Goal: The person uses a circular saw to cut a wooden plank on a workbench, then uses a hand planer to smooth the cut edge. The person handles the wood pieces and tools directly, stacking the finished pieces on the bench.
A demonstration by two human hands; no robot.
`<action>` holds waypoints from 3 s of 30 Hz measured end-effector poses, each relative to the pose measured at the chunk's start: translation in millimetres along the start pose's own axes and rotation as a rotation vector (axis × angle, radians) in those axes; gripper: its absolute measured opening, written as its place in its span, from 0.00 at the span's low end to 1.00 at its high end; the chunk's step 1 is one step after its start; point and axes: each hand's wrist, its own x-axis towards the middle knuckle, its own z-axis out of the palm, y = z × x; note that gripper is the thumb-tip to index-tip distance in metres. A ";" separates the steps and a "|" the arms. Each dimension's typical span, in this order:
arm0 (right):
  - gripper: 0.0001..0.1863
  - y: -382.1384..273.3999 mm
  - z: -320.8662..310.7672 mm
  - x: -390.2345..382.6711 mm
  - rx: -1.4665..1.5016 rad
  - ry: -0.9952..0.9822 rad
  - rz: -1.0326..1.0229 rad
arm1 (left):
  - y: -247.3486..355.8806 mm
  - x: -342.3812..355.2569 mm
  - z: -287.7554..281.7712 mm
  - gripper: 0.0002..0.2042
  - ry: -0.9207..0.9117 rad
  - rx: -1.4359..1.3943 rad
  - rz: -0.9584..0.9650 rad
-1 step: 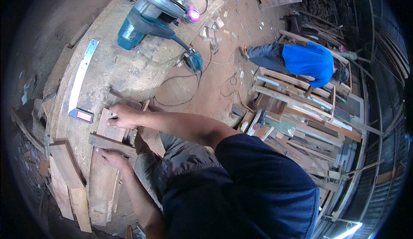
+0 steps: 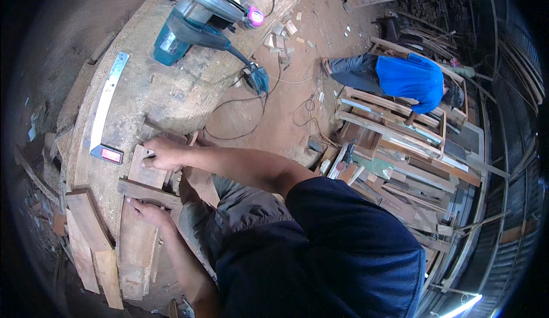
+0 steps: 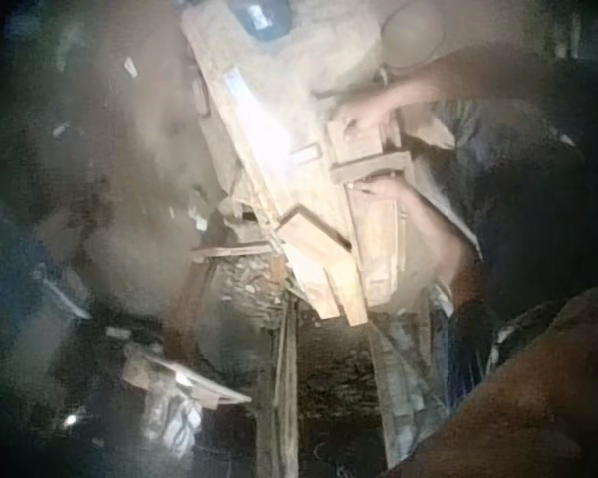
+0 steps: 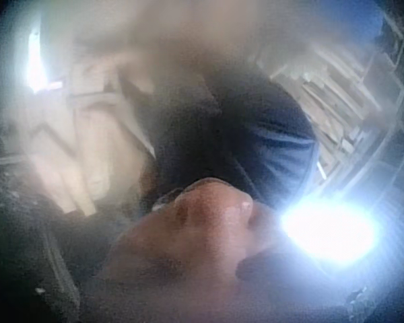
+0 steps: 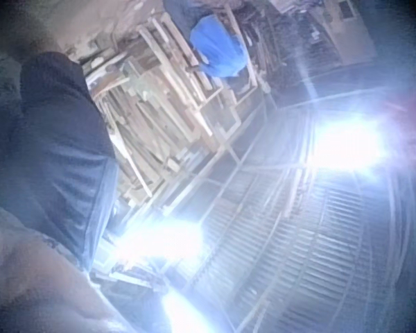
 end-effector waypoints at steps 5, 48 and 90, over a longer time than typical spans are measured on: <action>0.25 -5.9 -2.3 -4.7 0.083 -0.018 0.041 | 2.6 3.8 -11.5 0.26 -0.015 0.144 0.087; 0.19 -17.0 -1.2 18.7 0.058 -0.273 0.048 | 7.9 -4.8 2.0 0.10 0.341 0.206 0.427; 0.66 -68.6 -2.6 29.2 -1.090 -0.477 -0.905 | 9.4 1.2 2.7 0.13 0.333 0.212 0.421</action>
